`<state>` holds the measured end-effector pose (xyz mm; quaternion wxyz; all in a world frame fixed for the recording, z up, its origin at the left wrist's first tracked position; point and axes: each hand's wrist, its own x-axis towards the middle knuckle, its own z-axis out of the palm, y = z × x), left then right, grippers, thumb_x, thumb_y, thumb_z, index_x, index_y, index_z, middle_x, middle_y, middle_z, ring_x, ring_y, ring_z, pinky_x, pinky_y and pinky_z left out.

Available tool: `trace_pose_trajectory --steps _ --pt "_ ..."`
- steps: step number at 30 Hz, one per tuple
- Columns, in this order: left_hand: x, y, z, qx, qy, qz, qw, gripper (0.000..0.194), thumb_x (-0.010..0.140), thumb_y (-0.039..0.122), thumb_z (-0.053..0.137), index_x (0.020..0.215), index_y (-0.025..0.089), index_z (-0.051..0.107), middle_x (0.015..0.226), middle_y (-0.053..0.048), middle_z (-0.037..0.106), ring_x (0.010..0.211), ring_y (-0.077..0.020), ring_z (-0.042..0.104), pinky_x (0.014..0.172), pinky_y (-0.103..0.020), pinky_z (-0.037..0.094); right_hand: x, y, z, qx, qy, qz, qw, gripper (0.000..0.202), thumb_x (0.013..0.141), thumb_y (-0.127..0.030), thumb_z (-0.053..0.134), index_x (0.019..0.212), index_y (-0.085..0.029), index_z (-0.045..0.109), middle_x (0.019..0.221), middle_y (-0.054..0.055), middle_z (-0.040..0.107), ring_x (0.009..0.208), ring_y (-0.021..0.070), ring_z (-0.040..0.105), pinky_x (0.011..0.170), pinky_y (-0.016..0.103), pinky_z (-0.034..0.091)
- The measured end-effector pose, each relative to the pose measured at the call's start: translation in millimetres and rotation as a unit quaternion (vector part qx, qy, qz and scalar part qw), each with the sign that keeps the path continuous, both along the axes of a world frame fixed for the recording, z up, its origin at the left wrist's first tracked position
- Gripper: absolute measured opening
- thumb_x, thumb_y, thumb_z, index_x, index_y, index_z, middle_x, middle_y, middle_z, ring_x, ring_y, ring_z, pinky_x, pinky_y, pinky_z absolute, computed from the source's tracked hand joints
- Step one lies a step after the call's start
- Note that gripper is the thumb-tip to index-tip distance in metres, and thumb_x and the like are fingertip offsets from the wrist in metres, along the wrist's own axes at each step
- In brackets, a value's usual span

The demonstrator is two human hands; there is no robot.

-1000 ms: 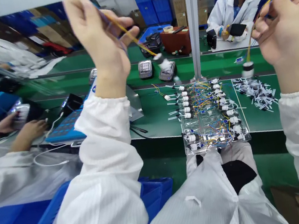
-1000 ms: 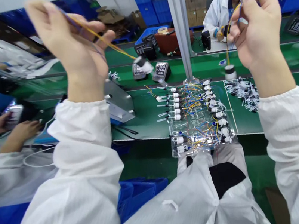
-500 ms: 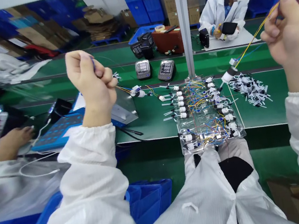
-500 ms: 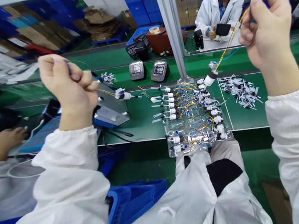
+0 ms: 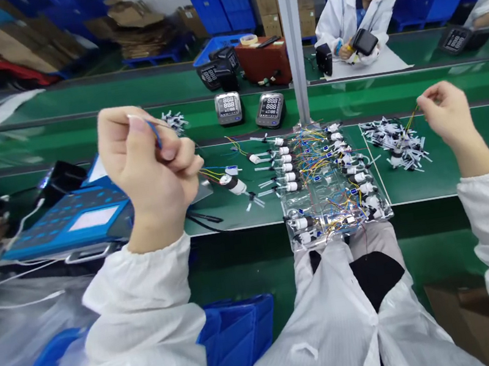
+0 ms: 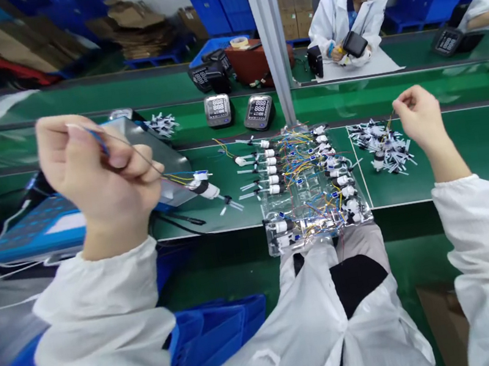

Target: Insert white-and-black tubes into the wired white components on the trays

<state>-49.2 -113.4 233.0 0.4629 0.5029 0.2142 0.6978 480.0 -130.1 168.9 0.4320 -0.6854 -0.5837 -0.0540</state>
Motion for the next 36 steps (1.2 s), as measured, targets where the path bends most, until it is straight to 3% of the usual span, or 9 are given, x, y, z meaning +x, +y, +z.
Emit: trace_pose_trajectory --steps 2,4,9,13,16,22,27,32,36 --pt "-1 1 -5.9 -0.024 -0.035 0.009 0.999 0.019 0.107 0.027 0.052 0.089 0.021 0.053 0.06 0.009 0.034 0.038 -0.0038 0.015 0.037 -0.016 0.012 -1 -8 -14.6 0.004 -0.12 -0.039 0.992 0.014 0.091 -0.026 0.066 0.103 -0.02 0.065 0.103 0.014 0.068 0.093 0.0233 0.061 0.09 0.044 0.05" --pt "0 2 -10.9 -0.039 -0.052 0.008 0.998 0.022 0.108 0.029 0.05 0.087 0.021 0.053 0.06 0.01 0.033 0.037 -0.0036 0.015 0.036 -0.016 0.012 -16 -17 -31.2 0.011 -0.19 -0.014 0.982 0.027 0.092 -0.031 0.066 0.115 -0.018 0.065 0.12 0.018 0.066 0.116 0.0298 0.056 0.106 0.049 0.043" --pt "7 -6 -16.3 -0.029 -0.017 -0.032 0.999 0.017 0.105 0.026 0.054 0.089 0.021 0.055 0.059 0.009 0.035 0.038 -0.004 0.018 0.037 -0.016 0.014 -68 -21 -81.0 -0.167 -0.128 0.213 0.954 0.031 0.093 -0.043 0.067 0.114 -0.019 0.068 0.108 0.013 0.072 0.103 0.0304 0.066 0.097 0.047 0.052" --pt "11 -19 -17.7 -0.048 -0.009 -0.04 0.998 0.014 0.102 0.024 0.058 0.089 0.021 0.058 0.059 0.007 0.037 0.04 -0.0048 0.021 0.039 -0.017 0.014 -83 -14 -103.3 -0.172 -0.131 0.278 0.936 0.031 0.09 -0.035 0.07 0.118 -0.021 0.07 0.124 0.015 0.067 0.121 0.0341 0.061 0.108 0.052 0.049" --pt "11 -23 -20.9 -0.065 -0.022 -0.037 0.997 0.016 0.1 0.028 0.063 0.087 0.021 0.057 0.058 0.008 0.036 0.039 -0.005 0.02 0.038 -0.017 0.013 -84 -8 -108.4 -0.179 -0.117 0.285 0.934 0.031 0.089 -0.031 0.069 0.118 -0.021 0.071 0.124 0.015 0.065 0.117 0.0326 0.063 0.105 0.049 0.051" --pt "14 -23 -28.2 -0.055 0.006 -0.066 0.996 0.016 0.096 0.03 0.069 0.089 0.021 0.058 0.057 0.008 0.039 0.039 -0.0045 0.019 0.039 -0.017 0.013 -82 5 -116.5 -0.222 -0.057 0.23 0.946 0.036 0.086 -0.03 0.07 0.119 -0.017 0.071 0.108 0.012 0.074 0.081 0.0245 0.068 0.088 0.042 0.056" --pt "14 -21 -30.3 -0.055 0.007 -0.056 0.997 0.014 0.097 0.03 0.068 0.089 0.021 0.059 0.057 0.008 0.04 0.039 -0.0046 0.02 0.039 -0.017 0.014 -76 9 -123.6 -0.184 0.087 0.205 0.957 0.027 0.085 -0.035 0.069 0.108 -0.02 0.074 0.101 0.009 0.077 0.085 0.0241 0.069 0.085 0.04 0.056" --pt "15 -20 -30.7 -0.061 0.005 -0.04 0.997 0.015 0.096 0.03 0.067 0.088 0.021 0.059 0.056 0.007 0.038 0.039 -0.0049 0.018 0.039 -0.018 0.014 -73 7 -124.5 -0.166 0.271 0.225 0.921 0.033 0.08 -0.043 0.076 0.104 -0.02 0.071 0.096 0.007 0.075 0.088 0.022 0.07 0.086 0.038 0.057" --pt "18 -20 -31.0 -0.081 -0.006 -0.037 0.996 0.014 0.097 0.028 0.064 0.086 0.021 0.058 0.057 0.008 0.036 0.039 -0.005 0.018 0.039 -0.018 0.013 -71 2 -115.8 -0.196 0.321 0.238 0.895 0.033 0.079 -0.043 0.079 0.099 -0.022 0.065 0.085 0.004 0.072 0.08 0.0205 0.071 0.083 0.038 0.057"
